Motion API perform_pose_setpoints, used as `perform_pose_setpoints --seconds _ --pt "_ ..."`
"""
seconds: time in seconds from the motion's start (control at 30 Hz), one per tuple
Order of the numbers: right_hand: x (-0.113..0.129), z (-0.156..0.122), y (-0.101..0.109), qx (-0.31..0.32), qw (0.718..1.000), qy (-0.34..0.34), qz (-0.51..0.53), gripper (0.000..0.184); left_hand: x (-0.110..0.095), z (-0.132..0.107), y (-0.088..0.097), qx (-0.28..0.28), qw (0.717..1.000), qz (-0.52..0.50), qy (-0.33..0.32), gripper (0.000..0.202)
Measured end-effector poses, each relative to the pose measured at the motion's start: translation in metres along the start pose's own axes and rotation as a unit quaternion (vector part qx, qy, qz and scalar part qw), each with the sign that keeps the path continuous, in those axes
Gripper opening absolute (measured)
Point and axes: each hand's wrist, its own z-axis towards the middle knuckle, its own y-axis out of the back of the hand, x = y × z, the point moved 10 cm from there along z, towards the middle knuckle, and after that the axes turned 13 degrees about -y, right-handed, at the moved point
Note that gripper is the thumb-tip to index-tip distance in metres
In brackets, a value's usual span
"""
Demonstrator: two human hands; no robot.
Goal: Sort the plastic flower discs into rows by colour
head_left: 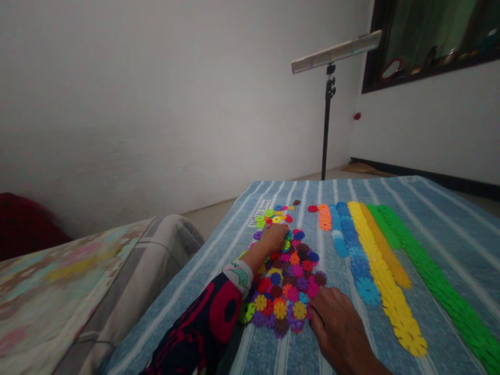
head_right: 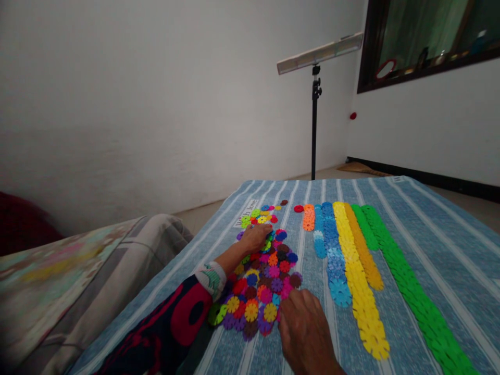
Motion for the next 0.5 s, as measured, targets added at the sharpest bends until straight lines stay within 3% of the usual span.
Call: perform_pose_setpoints --seconds 0.23,0.5 --pt "-0.001 0.0 0.001 -0.005 1.0 -0.018 0.009 0.017 -0.009 -0.005 -0.003 -0.031 0.999 0.001 -0.039 0.038" --pt "-0.005 -0.002 -0.006 -0.009 0.999 -0.036 0.021 0.019 0.036 0.06 0.017 -0.047 0.998 -0.002 0.03 0.036"
